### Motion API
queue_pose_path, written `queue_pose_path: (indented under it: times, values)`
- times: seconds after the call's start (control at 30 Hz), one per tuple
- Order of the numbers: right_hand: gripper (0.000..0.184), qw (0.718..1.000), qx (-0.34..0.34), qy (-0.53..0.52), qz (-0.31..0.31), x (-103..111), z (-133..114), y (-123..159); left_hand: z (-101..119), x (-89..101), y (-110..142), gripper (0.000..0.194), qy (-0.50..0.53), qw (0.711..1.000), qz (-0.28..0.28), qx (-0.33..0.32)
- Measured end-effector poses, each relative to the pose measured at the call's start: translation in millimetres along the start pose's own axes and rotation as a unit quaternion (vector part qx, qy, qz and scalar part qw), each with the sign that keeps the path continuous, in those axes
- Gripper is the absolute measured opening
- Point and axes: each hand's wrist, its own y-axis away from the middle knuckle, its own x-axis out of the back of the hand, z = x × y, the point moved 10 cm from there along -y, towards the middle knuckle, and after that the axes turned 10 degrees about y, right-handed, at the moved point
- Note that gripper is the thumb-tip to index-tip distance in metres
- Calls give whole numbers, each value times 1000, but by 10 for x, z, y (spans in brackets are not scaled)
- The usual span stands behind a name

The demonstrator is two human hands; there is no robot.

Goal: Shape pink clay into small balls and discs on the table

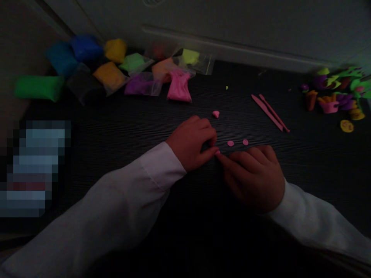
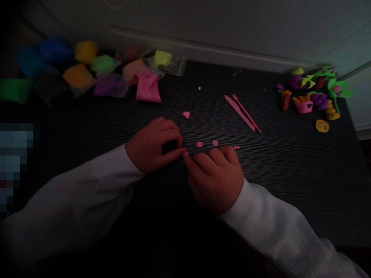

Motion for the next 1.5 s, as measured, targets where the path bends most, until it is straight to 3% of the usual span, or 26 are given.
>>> queue_pose_path:
  times: [0.23,1.5]
  values:
    - [31,1000,-10,-5,-20,-48,11,-9,-11,-10,-2,16,1,1000,-5,3]
    - [30,999,-20,-40,19,19,57,-2,-17,7,-4,17,15,1000,4,0]
